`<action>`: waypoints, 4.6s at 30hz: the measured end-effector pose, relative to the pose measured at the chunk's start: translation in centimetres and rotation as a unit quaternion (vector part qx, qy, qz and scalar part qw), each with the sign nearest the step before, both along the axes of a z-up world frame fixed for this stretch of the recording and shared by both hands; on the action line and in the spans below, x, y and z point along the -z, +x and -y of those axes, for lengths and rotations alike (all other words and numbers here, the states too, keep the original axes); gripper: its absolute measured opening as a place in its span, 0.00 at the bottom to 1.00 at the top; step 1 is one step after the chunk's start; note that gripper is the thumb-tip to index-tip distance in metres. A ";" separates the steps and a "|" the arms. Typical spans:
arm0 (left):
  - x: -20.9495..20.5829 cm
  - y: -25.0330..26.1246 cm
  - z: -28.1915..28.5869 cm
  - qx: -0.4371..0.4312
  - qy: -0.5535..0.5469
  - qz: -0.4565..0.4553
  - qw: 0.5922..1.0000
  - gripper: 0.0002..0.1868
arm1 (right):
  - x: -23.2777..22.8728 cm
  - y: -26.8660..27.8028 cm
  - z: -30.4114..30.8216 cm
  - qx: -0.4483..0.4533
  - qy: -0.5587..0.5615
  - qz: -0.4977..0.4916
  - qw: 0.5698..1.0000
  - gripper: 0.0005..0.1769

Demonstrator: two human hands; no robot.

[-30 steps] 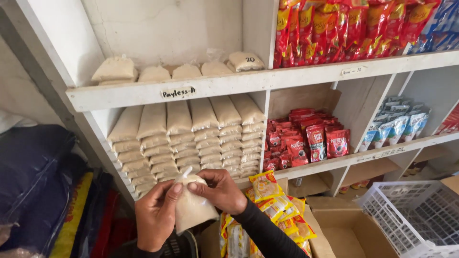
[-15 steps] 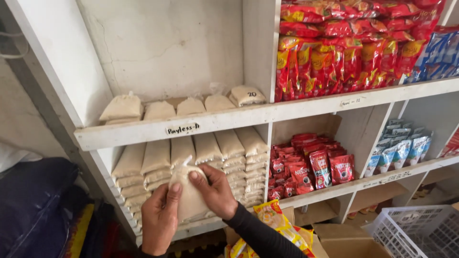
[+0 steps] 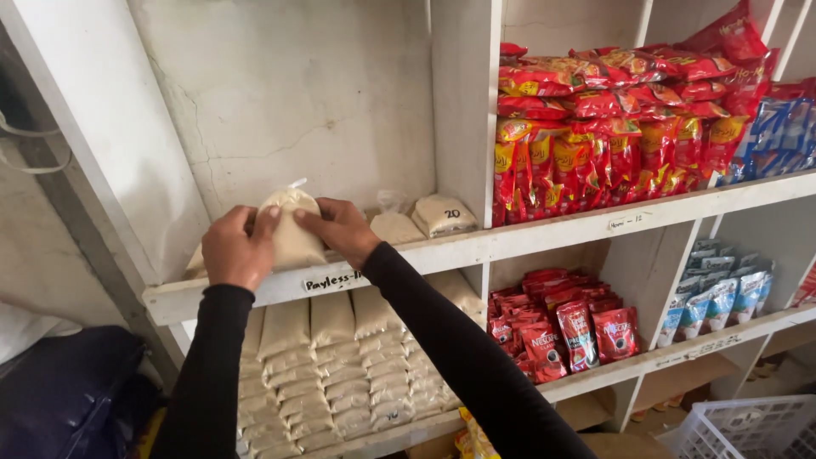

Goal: The person repeatedly picks up small, clear plastic bags containing a white substance from a shelf and places them into a black plastic basket. The person also takes bags from the basket and places them back onto the shelf, organizing the items.

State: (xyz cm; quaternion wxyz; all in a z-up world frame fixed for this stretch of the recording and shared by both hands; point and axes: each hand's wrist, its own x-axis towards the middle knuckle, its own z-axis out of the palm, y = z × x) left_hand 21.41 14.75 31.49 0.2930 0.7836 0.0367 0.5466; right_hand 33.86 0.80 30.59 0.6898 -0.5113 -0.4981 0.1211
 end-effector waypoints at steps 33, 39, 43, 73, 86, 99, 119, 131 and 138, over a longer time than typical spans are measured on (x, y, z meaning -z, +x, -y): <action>0.7 -1.1 -3.7 -0.121 0.313 -0.121 0.934 0.15 | -0.1 2.2 0.7 0.236 -0.043 0.315 0.918 0.26; 1.2 -1.5 -3.3 -0.118 0.368 -0.156 0.909 0.14 | 0.5 2.5 0.4 0.203 -0.026 0.389 0.898 0.21; 0.6 -1.3 -3.0 -0.129 0.374 -0.195 0.897 0.13 | 0.3 2.0 0.9 0.239 -0.074 0.402 0.880 0.18; 0.7 -3.2 -3.7 -0.171 0.421 -0.184 0.871 0.15 | 0.2 1.4 1.4 0.166 -0.040 0.426 0.889 0.18; 0.0 -2.7 -8.2 -0.043 0.111 -0.300 0.946 0.42 | 1.1 4.5 -2.8 0.156 -0.174 0.461 0.856 0.39; 0.0 -5.1 -6.4 -0.062 0.093 -0.262 0.958 0.38 | 0.0 2.7 -0.8 0.145 -0.203 0.454 0.856 0.47; 69.5 -35.5 0.5 -0.143 -0.302 -0.377 0.864 0.21 | 38.8 -21.8 2.5 -0.092 -0.206 0.254 0.941 0.15; 79.4 -40.0 6.1 -0.141 -0.098 -0.765 0.621 0.15 | 88.3 -34.4 1.2 -0.210 -0.571 0.520 0.600 0.16; 82.1 -37.5 9.4 -0.010 -0.137 -0.852 0.505 0.13 | 106.4 -38.2 2.0 -0.046 -0.714 0.041 0.698 0.18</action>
